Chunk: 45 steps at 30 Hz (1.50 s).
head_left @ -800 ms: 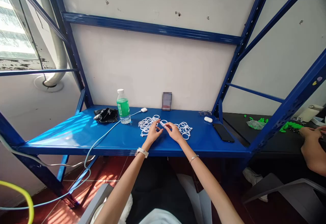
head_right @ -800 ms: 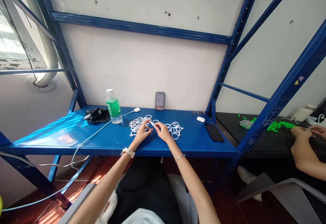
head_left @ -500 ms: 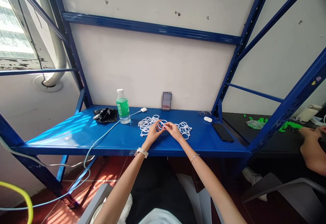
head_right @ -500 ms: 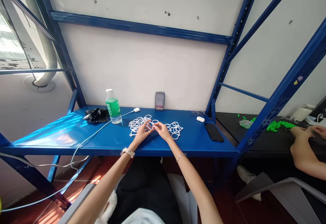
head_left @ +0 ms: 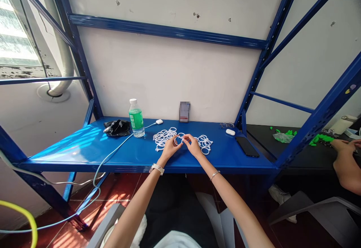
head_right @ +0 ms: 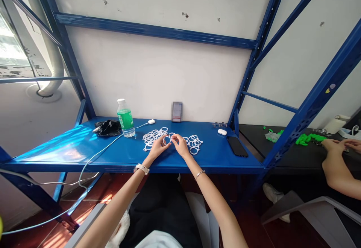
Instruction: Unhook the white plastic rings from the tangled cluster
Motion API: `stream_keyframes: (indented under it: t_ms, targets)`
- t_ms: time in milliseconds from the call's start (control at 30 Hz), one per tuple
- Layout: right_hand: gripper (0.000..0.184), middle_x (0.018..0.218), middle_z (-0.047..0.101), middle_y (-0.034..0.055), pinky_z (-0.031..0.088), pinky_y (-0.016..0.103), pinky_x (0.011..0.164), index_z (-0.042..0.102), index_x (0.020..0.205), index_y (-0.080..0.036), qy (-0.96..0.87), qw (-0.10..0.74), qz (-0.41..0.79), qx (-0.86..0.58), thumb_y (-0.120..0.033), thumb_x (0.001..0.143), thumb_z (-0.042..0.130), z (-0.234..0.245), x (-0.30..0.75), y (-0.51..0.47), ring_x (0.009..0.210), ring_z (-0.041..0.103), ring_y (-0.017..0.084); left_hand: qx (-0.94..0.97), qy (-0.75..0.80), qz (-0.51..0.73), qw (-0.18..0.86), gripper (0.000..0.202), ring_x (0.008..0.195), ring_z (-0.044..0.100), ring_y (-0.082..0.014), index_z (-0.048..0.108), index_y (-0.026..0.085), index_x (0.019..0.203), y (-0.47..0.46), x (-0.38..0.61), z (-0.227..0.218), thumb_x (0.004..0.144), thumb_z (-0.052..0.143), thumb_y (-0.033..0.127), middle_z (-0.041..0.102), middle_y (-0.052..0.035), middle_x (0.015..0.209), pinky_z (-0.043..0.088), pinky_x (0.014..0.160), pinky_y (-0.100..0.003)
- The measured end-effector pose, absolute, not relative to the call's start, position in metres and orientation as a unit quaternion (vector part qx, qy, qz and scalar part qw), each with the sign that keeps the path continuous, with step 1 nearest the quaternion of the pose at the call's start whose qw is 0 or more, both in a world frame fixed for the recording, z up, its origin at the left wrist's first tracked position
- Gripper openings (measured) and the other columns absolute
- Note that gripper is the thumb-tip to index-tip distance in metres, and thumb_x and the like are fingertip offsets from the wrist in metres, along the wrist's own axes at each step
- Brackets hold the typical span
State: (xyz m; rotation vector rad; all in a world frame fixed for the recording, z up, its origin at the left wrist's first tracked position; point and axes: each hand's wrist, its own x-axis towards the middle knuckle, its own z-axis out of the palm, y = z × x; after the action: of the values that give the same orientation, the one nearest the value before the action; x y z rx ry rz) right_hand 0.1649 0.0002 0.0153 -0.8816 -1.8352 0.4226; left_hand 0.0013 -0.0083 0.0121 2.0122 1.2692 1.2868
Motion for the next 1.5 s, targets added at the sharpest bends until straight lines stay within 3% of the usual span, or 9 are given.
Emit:
stream_keyframes:
  t_ms: [533, 833, 1500]
  targets:
    - [0.017, 0.083, 0.065, 0.0040, 0.048, 0.029, 0.070, 0.059, 0.087, -0.020, -0.753, 0.526, 0.116, -0.379, -0.032, 0.091, 0.049, 0.0134, 0.1678, 0.0048, 0.077, 0.062, 0.019, 0.725, 0.439, 0.482, 0.223, 0.054, 0.058, 0.051, -0.0138, 0.059, 0.015, 0.117, -0.0099, 0.0015, 0.0128, 0.076, 0.062, 0.050, 0.056, 0.0007, 0.066, 0.042, 0.055, -0.025]
    - [0.021, 0.097, 0.068, 0.0068, 0.051, 0.031, 0.075, 0.063, 0.100, -0.021, -0.770, 0.514, 0.131, -0.353, -0.031, 0.093, 0.047, 0.0164, 0.1668, 0.0005, 0.087, 0.063, 0.020, 0.719, 0.435, 0.497, 0.217, 0.054, 0.056, 0.051, -0.0129, 0.062, 0.013, 0.115, -0.0089, 0.0008, 0.0113, 0.075, 0.063, 0.049, 0.057, 0.0005, 0.064, 0.043, 0.054, -0.024]
    - [0.019, 0.078, 0.066, 0.0050, 0.049, 0.030, 0.068, 0.064, 0.078, -0.019, -0.758, 0.540, 0.110, -0.348, -0.027, 0.089, 0.051, 0.0168, 0.1678, -0.0013, 0.073, 0.062, 0.019, 0.729, 0.431, 0.484, 0.220, 0.054, 0.051, 0.046, -0.0113, 0.065, 0.012, 0.111, -0.0115, 0.0014, 0.0133, 0.074, 0.064, 0.052, 0.054, 0.0017, 0.059, 0.038, 0.049, -0.022]
